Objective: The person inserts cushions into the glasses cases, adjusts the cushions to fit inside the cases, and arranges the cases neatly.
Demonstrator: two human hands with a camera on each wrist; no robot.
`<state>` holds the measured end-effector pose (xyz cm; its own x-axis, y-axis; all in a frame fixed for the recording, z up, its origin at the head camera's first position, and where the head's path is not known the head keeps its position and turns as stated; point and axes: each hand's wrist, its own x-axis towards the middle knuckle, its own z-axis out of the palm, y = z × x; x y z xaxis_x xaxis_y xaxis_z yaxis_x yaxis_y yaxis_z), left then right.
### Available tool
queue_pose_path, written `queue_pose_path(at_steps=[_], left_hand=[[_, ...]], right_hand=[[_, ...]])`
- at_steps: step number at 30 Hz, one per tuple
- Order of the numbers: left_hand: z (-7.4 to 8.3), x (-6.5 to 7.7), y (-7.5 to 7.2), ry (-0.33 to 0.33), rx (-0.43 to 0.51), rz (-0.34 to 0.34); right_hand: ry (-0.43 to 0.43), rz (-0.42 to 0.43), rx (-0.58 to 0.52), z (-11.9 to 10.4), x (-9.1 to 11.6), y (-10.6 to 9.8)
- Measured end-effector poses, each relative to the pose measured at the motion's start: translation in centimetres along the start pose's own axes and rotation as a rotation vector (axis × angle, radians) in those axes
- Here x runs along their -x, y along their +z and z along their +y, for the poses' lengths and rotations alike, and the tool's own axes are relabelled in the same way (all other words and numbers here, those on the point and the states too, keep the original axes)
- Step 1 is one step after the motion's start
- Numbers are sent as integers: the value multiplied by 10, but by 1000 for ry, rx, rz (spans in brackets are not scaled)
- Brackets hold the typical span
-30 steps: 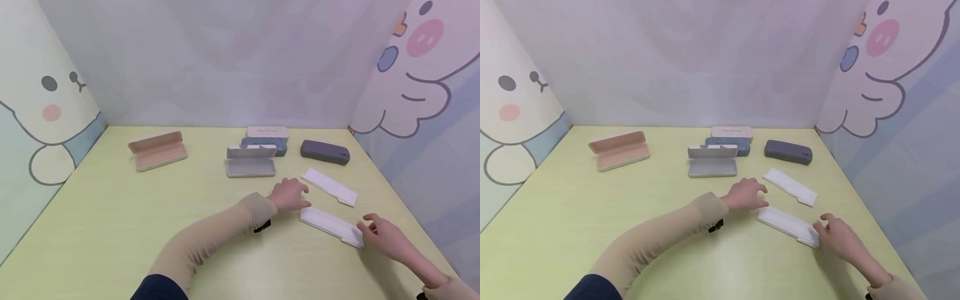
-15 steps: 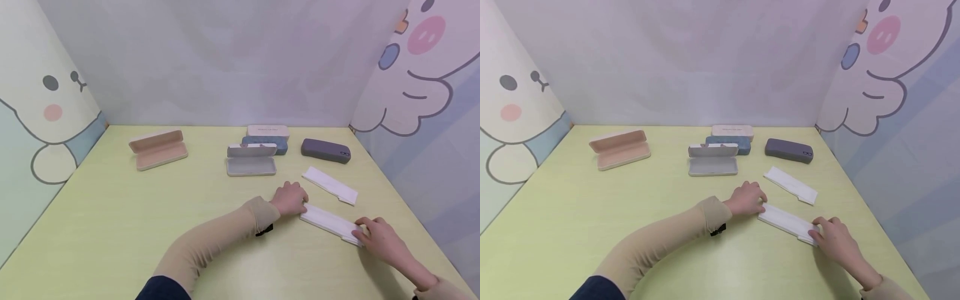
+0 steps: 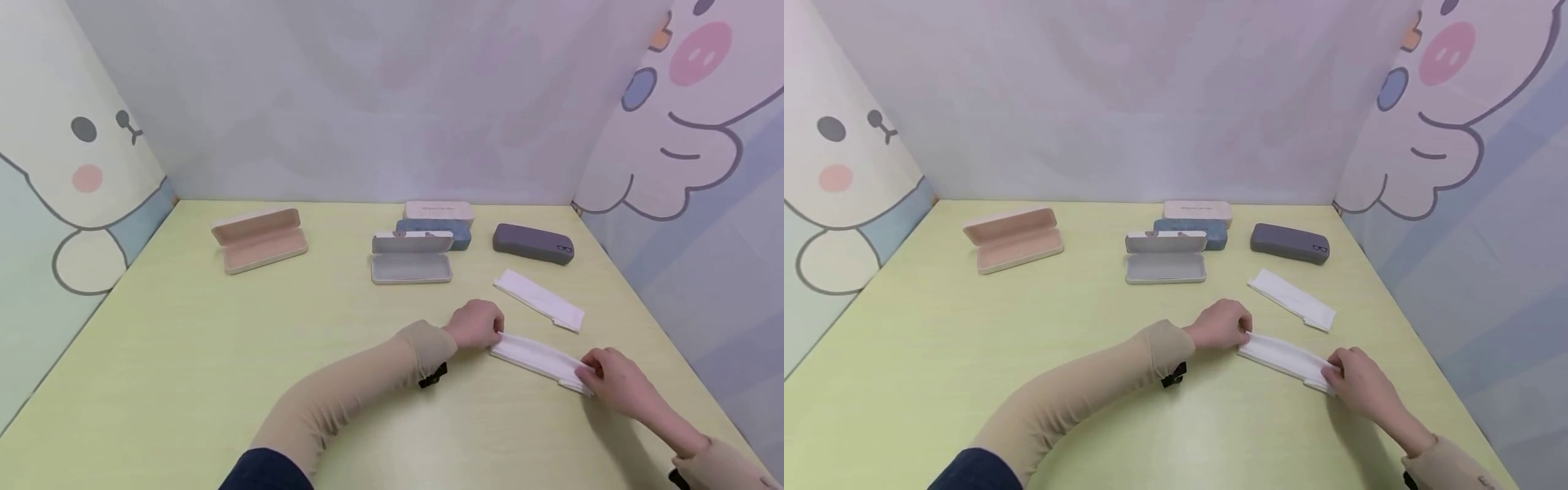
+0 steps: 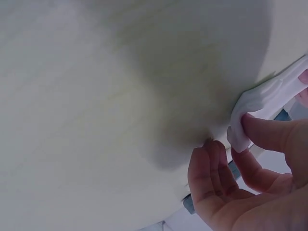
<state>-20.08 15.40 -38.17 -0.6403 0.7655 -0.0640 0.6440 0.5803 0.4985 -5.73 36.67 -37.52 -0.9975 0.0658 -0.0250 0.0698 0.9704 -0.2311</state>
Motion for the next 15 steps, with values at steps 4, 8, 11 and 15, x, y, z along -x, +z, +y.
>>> queue_pose_path(at_steps=[4,8,11,15], left_hand=[[-7,3,-8,19,66,0],[-13,10,-23,24,115,17],[-20,16,-37,20,135,39],[-32,25,-51,4,171,77]], right_hand=[[8,-34,-23,-4,-10,-8],[-33,-18,-16,-12,-24,-18],[-93,7,-11,-20,-36,-27],[-148,23,-28,-33,-54,-39]])
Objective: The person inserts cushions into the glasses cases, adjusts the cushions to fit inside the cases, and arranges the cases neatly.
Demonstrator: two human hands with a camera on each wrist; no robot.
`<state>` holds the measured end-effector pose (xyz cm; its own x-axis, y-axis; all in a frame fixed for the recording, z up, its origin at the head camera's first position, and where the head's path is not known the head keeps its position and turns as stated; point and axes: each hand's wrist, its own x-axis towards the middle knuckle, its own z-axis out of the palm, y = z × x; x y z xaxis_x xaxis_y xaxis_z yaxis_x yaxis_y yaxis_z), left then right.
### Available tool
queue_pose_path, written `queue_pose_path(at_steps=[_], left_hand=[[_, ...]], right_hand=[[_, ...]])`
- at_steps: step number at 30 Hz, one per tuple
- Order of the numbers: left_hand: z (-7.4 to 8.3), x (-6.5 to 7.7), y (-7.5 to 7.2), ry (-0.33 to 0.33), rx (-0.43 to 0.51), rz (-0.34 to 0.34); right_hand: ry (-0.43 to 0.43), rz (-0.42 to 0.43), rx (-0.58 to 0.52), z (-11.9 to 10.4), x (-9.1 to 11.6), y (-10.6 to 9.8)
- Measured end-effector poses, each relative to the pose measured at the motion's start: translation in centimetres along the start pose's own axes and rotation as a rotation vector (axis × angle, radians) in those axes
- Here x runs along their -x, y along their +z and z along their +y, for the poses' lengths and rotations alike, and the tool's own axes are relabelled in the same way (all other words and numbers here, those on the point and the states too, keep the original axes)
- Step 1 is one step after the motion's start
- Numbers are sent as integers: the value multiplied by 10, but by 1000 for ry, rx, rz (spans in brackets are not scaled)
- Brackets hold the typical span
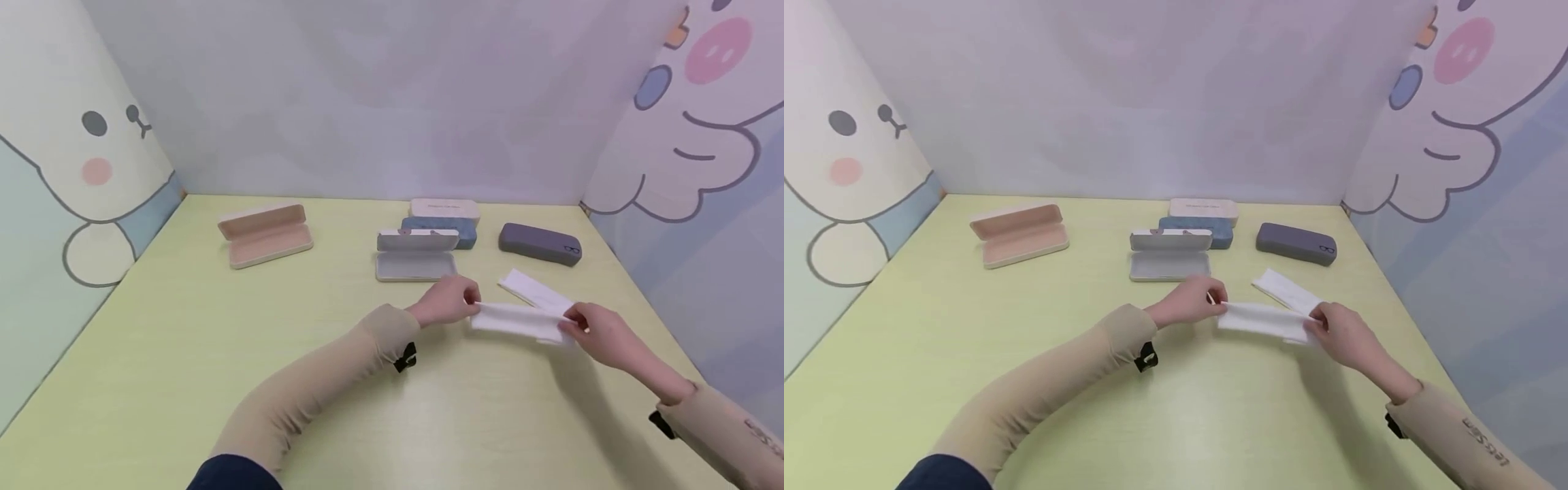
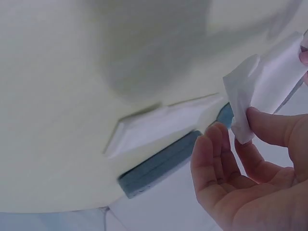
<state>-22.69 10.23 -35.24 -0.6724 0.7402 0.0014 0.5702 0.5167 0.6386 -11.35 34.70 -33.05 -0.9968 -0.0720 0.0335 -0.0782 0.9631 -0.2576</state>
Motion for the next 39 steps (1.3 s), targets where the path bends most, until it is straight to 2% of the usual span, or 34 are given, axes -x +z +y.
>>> queue_pose_path(at_steps=[7,15,27,33,39], left_hand=[[-23,9,-25,-70,98,54],[-49,23,-51,-148,185,159],[-78,32,-80,-291,136,258],[-95,33,-87,-363,109,290],[-105,33,-88,-424,86,298]], right_hand=[[-57,-14,-32,-25,-38,-10],[-98,-33,-65,-47,-77,0],[-108,-66,-104,-71,-129,15],[-138,-87,-139,-80,-152,28],[-172,-58,-122,-86,-165,38]])
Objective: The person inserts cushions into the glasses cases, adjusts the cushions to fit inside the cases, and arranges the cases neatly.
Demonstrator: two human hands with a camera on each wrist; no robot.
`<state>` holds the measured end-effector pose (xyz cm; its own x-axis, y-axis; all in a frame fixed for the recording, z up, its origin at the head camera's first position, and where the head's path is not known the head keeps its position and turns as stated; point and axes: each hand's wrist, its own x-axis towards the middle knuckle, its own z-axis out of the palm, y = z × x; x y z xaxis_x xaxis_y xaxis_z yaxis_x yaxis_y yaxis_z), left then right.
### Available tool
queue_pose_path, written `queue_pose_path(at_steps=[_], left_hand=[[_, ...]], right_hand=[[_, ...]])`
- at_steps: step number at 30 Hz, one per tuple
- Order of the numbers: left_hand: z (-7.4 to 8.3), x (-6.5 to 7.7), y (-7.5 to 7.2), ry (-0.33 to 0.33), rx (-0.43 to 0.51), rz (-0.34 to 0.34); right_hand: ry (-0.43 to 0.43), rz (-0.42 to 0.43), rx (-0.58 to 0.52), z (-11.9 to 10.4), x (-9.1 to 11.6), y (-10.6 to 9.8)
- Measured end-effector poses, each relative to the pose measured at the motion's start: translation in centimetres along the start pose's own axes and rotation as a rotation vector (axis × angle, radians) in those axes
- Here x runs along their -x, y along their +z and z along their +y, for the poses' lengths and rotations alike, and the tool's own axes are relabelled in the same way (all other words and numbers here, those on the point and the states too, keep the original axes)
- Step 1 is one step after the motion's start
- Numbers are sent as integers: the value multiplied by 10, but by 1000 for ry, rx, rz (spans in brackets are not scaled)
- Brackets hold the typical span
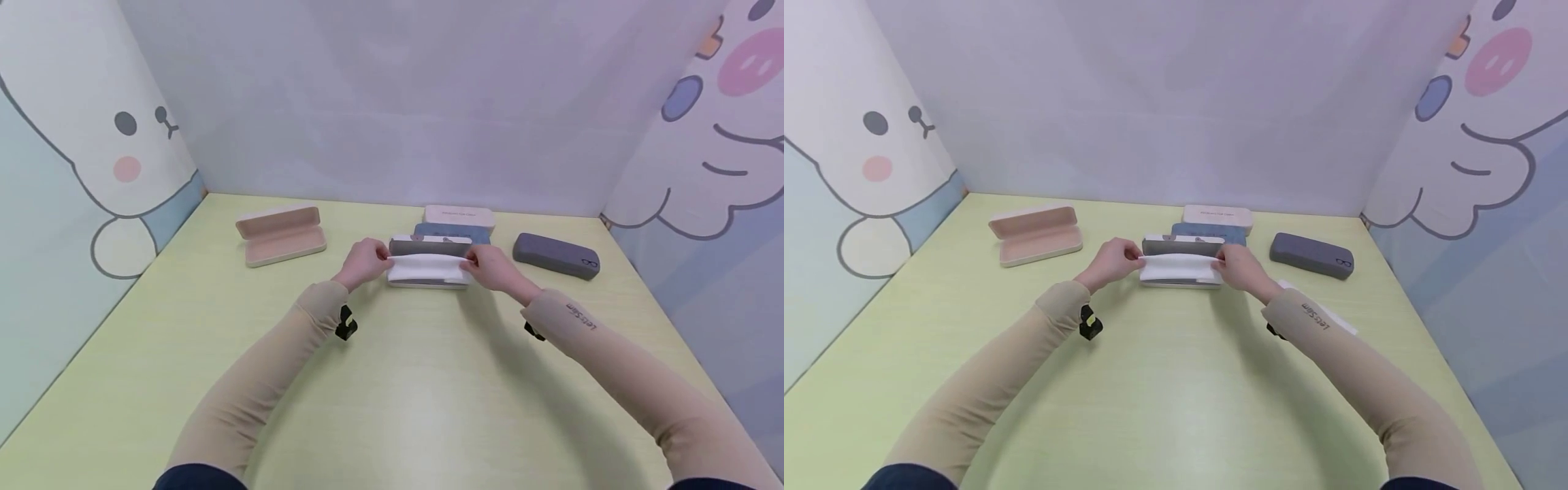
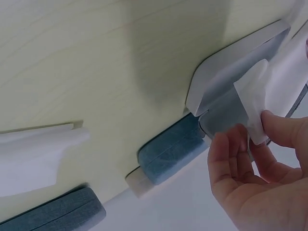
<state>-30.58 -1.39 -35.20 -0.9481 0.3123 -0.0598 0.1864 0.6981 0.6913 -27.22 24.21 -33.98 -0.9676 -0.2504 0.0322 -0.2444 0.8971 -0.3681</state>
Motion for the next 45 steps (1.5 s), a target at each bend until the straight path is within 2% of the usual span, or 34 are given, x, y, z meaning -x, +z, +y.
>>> queue_pose_path(at_steps=[13,18,25,31,38,41,45], left_hand=[[-9,-9,16,-53,-62,21],[-11,-10,23,-61,-87,34],[-13,-11,27,-68,-102,60],[-16,-12,26,-88,-54,62],[-19,-13,20,-101,-34,50],[-17,-11,15,-106,11,31],[-13,-10,12,-151,126,-34]], right_hand=[[68,-41,34,3,-11,17],[103,-36,18,4,-13,22],[108,-22,8,5,-11,27],[115,-10,1,8,-10,25],[94,31,-21,16,-8,14],[130,2,-48,21,-7,10],[240,-76,-147,22,-9,7]])
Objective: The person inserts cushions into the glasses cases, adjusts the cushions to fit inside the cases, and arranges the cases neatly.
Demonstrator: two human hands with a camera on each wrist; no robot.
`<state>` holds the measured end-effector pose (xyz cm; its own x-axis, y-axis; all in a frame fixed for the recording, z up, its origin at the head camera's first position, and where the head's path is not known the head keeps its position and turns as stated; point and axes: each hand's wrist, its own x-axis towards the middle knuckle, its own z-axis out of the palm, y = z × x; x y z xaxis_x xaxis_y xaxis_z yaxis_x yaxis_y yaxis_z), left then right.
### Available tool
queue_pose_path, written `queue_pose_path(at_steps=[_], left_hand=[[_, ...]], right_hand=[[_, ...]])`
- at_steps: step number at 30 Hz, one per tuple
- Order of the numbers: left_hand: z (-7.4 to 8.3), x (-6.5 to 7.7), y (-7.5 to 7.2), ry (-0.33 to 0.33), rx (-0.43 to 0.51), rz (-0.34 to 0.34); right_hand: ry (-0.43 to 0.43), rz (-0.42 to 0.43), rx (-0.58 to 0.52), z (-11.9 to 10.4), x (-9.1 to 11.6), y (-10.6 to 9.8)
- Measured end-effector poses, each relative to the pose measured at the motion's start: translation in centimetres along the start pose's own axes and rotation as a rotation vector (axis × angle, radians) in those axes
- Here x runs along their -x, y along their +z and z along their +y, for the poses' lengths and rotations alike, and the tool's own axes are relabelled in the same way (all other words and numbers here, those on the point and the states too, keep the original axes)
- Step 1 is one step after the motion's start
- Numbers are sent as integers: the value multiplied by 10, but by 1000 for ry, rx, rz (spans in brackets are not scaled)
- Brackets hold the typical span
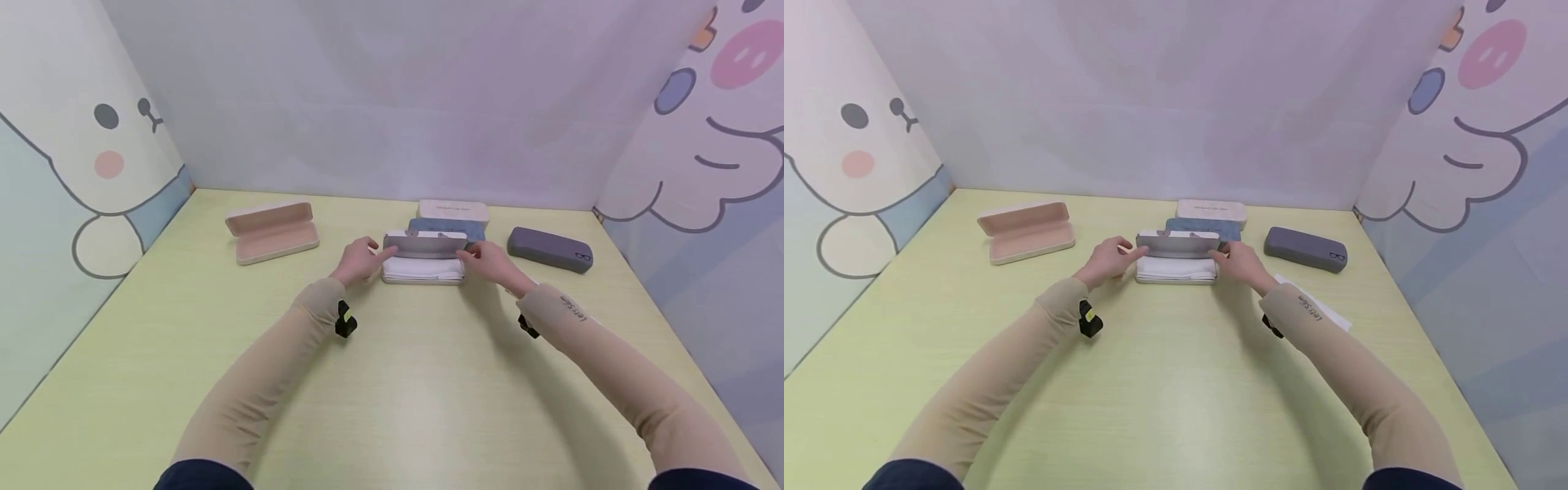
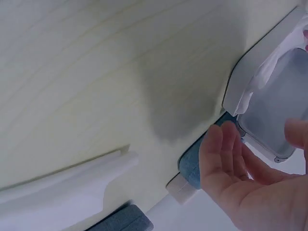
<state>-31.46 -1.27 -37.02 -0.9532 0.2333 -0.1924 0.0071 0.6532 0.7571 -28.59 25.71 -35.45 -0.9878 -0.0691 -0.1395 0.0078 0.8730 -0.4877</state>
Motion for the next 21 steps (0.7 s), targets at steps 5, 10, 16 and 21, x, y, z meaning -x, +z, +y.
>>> queue_pose_path(at_steps=[5,10,16,21], left_hand=[[6,-5,2,-107,114,-69],[8,-10,9,-156,170,-71],[10,-11,12,-172,211,-60],[11,-7,6,-146,265,-72]], right_hand=[[129,-107,-219,-9,0,-2],[182,-152,-305,-16,-3,1],[231,-126,-309,-17,-6,5],[235,-171,-368,-18,-6,1]])
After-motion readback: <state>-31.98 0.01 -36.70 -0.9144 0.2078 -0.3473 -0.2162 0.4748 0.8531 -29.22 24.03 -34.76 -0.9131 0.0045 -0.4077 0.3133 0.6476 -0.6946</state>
